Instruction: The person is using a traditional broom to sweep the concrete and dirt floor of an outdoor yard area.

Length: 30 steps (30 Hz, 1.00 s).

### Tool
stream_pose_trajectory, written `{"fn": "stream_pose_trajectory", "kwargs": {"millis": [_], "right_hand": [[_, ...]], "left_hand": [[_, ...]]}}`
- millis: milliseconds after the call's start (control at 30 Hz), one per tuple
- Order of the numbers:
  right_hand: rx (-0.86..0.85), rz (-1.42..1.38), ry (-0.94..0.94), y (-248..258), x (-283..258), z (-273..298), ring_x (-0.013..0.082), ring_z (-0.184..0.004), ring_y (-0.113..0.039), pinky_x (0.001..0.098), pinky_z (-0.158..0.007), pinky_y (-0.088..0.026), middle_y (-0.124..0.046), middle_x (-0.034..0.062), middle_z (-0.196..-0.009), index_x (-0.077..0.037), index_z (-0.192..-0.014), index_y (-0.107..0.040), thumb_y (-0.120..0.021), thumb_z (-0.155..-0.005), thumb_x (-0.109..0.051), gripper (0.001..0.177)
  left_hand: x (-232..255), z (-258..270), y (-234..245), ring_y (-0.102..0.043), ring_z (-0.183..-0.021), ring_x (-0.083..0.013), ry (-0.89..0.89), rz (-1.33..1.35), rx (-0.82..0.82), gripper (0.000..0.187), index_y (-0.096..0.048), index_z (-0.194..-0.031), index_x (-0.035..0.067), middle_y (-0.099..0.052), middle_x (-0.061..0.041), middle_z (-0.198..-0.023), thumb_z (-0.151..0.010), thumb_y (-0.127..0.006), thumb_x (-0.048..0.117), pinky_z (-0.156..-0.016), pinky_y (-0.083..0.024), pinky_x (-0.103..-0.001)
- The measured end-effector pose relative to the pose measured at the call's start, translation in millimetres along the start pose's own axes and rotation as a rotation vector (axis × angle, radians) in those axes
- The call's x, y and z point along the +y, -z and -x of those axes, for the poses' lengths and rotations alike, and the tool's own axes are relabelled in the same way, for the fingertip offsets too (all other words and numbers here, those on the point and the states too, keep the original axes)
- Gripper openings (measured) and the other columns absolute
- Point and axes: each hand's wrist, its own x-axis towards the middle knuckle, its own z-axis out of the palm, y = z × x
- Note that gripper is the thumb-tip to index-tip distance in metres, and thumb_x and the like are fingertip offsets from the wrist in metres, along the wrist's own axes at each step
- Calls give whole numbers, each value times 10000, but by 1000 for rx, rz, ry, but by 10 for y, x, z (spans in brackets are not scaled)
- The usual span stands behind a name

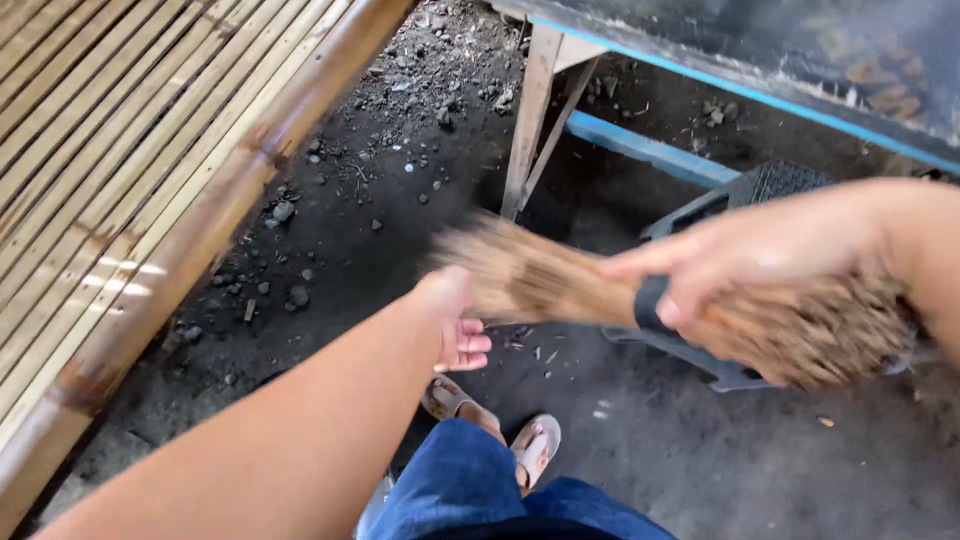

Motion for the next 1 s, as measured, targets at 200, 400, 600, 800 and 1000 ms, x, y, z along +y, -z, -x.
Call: {"fn": "stream_pose_trajectory", "kwargs": {"millis": [200,400,600,800,1000], "right_hand": [[115,-367,41,-252,470,-1325,174,-1234,-608,402,-1036,-492,-628,-1,-1475,-364,-1541,-426,-719,-776,-343,820],[-55,-788,-291,-662,172,-408,331,-594,-655,496,-545,-559,-667,145,-818,-461,-1589,-245,-671,-888,-314,834],[-32,-822,-17,-452,49,202,282,-608,-711,476,-512,-599,-719,190,-836,-366,-1631,-344,-653,-851,-291,842],[-38,-946,-43,-373,-326,276,306,-615,-703,472,-493,-585,-728,159,-881,-510,-1547,-335,-625,-836,-414,774],[126,-1304,-257,-502,-183,464,295,-722,-753,473,-533,-622,-702,227,-1005,-348,-1585,-392,-618,-885,-219,747]], "left_hand": [[-39,428,46,-603,-1142,-413,-38,47,131,610,-517,-1445,131,-566,-194,-1341,-985,-475,530,-955,-507,-618],[-28,735,11,-626,-1207,-428,-112,22,179,617,-420,-1503,188,-547,-194,-1438,-976,-508,495,-957,-529,-598],[203,840,-200,-672,-1079,-462,81,-151,106,807,-437,-1450,65,-602,-254,-1336,-943,-468,691,-926,-504,-606],[551,15,-462,-688,-953,-345,243,-489,-509,756,-584,-1284,41,-634,-134,-1153,-907,-469,686,-841,-526,-535],[1103,86,-465,-693,-983,-338,133,-925,-470,510,-576,-1292,161,-686,-100,-1140,-934,-477,510,-899,-507,-543]]}}
